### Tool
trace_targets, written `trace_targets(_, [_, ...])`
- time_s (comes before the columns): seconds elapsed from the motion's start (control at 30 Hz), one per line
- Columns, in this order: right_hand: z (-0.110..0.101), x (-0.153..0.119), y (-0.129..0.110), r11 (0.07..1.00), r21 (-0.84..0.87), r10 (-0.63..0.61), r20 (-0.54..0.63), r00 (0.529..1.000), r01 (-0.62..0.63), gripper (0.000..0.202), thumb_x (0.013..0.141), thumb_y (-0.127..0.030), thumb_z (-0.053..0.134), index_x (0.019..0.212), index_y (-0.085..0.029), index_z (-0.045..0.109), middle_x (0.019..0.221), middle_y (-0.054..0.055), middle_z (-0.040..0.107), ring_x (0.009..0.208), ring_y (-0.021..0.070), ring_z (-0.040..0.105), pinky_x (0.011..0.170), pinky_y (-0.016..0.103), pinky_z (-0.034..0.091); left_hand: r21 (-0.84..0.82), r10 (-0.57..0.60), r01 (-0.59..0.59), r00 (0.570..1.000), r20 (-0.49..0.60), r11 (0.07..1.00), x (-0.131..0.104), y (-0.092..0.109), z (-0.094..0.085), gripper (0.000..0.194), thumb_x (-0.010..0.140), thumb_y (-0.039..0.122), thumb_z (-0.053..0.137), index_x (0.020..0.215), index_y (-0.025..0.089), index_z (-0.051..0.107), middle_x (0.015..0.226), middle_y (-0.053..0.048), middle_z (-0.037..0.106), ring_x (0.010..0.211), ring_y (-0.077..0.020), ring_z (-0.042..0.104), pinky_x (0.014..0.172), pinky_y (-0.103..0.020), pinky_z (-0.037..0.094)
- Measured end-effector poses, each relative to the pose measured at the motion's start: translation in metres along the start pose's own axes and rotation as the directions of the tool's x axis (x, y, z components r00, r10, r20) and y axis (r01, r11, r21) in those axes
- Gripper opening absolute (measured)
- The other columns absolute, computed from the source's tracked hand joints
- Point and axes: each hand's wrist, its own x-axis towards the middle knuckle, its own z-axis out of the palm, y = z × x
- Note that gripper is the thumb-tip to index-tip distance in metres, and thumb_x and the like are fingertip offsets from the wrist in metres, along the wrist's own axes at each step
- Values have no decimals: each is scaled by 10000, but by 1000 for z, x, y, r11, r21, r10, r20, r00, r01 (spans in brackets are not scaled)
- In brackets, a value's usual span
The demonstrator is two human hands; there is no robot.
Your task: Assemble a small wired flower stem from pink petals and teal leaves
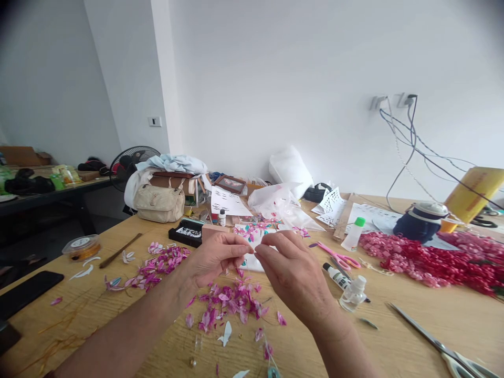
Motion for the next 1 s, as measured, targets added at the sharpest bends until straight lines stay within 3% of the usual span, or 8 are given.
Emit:
trace_targets(0.17, [5,1,-5,998,28,62,-32,998,-61,122,822,-96,532,765,-169,612,771,67,627,741,178,524,659,302,432,45,30,-29,999,-26,999,1,-1,2,206,625,302,744,673,118,665,507,20,508,501,-61,434,516,-210,287])
trace_targets(0.27, [8,1,-9,957,144,263,-60,963,-252,110,822,-158,531,736,-183,594,764,46,619,754,176,538,661,292,432,202,173,-164,984,-30,966,1,-2,5,169,698,303,685,677,137,656,531,23,493,512,-72,422,524,-218,313])
trace_targets(0.33, [11,0,-11,850,259,476,-10,879,-458,146,811,-232,533,672,-192,560,720,23,601,715,168,538,637,285,424,427,392,-358,920,10,830,-1,-3,6,133,754,271,626,712,152,667,610,0,525,582,-100,464,573,-241,359])
trace_targets(0.43, [15,-2,-10,559,432,701,209,681,-708,213,783,-336,533,623,-196,515,617,-11,537,606,144,491,559,269,382,714,626,-554,752,207,429,-4,-4,7,181,827,222,520,804,167,691,754,-54,576,733,-155,521,694,-290,398])
trace_targets(0.53, [18,-3,-8,316,507,749,385,538,-802,236,760,-402,546,659,-190,537,596,-20,506,572,131,454,515,257,338,790,628,-549,724,285,275,-5,-5,7,254,875,226,443,873,168,690,806,-81,591,777,-172,538,731,-299,406])
trace_targets(0.87, [19,-4,-6,272,472,760,429,488,-838,277,746,-449,570,674,-181,579,595,-16,531,553,124,445,491,251,320,513,463,-362,883,-78,778,3,-5,8,98,727,228,639,659,163,668,638,-2,544,622,-114,474,589,-244,357])
trace_targets(0.93, [16,-4,-4,326,455,753,404,519,-828,272,774,-436,547,673,-184,565,591,-16,527,551,126,459,489,250,334,361,346,-283,930,-124,889,4,-6,6,133,706,271,658,648,151,654,585,15,518,553,-92,433,538,-235,323])
trace_targets(1.0, [10,-4,-2,479,426,722,306,621,-767,241,800,-388,536,662,-190,548,599,-11,534,575,138,493,511,259,369,200,240,-209,959,-149,957,5,-6,3,172,677,302,685,646,138,646,534,27,492,503,-73,404,504,-226,287])
